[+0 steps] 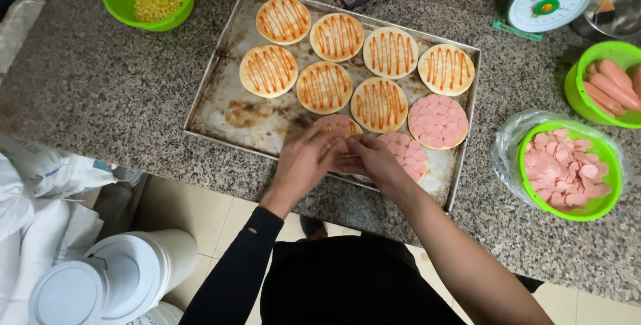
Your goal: Preparing mini pizza pastries with toppings and managing bread trays in a commercial oven.
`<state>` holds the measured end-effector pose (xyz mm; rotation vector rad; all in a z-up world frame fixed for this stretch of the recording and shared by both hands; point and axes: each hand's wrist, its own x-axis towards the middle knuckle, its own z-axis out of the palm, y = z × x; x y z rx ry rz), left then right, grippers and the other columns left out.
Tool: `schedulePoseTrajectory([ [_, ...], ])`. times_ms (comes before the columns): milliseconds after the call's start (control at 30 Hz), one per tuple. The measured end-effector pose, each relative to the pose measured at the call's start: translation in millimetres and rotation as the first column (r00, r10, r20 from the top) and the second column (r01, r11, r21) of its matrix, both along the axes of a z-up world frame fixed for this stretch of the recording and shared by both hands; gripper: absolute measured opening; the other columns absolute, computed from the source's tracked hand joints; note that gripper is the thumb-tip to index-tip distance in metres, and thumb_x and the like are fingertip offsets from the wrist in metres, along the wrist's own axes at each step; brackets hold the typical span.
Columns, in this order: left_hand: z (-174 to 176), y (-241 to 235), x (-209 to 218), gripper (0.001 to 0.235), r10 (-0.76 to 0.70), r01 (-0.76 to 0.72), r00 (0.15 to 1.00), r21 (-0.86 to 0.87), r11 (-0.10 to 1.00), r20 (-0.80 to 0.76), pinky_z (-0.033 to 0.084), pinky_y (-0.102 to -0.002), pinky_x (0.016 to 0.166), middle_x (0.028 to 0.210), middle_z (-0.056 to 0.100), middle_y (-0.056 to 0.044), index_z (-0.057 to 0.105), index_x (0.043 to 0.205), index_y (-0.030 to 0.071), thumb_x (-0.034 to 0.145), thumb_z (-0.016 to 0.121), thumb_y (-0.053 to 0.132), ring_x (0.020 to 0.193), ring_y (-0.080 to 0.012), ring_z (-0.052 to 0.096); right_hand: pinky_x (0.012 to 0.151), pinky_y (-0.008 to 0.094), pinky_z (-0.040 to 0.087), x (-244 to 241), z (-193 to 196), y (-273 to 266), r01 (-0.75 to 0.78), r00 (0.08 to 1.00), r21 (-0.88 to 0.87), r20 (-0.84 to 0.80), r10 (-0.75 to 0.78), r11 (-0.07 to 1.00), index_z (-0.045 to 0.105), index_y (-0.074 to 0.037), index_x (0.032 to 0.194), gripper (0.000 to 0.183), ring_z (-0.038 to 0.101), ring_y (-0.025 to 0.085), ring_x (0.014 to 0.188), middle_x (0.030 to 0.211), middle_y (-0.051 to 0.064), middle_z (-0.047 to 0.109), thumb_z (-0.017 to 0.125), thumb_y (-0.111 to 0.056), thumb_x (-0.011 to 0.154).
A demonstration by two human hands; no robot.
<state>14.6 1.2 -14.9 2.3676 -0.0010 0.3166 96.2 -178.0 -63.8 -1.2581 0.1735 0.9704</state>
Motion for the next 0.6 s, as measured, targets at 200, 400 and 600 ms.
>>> schedulePoseTrajectory([
  [200,-4,-4,9,0.021,-0.007,-0.019,0.983,0.143,0.989,0.185,0.052,-0.047,0.086,0.097,0.074,-0.015,0.074,0.106,0.006,0.087,0.072,0.015,0.088,-0.0338,0.071,0.081,0.037,0.063,7,2,7,-0.085,0.993,-0.048,0.077,0.089,0.995,0.058,-0.003,0.123,0.033,0.075,0.026,0.092,0.103,0.013,0.073,0.047,-0.028,0.105],
  [400,5,0,14,0.018,0.078,-0.139,0.977,-0.313,0.939,-0.201,0.055,-0.038,0.065,0.08,0.076,-0.012,0.079,0.093,0.005,0.091,0.073,0.022,0.069,-0.0256,0.073,0.079,0.034,0.062,14,-13,1,-0.12,0.981,-0.042,0.146,0.125,0.992,0.065,0.0,0.12,0.027,0.073,0.019,0.089,0.106,0.011,0.073,0.057,-0.018,0.103],
  [600,-8,3,21,0.018,0.059,-0.137,0.974,-0.361,0.922,-0.217,0.056,-0.035,0.063,0.084,0.079,-0.01,0.08,0.098,0.008,0.089,0.072,0.021,0.065,-0.0189,0.073,0.075,0.03,0.06,16,-8,4,-0.135,0.967,-0.076,0.205,0.148,0.988,0.065,0.0,0.118,0.025,0.072,0.017,0.086,0.102,0.01,0.073,0.062,-0.016,0.099],
])
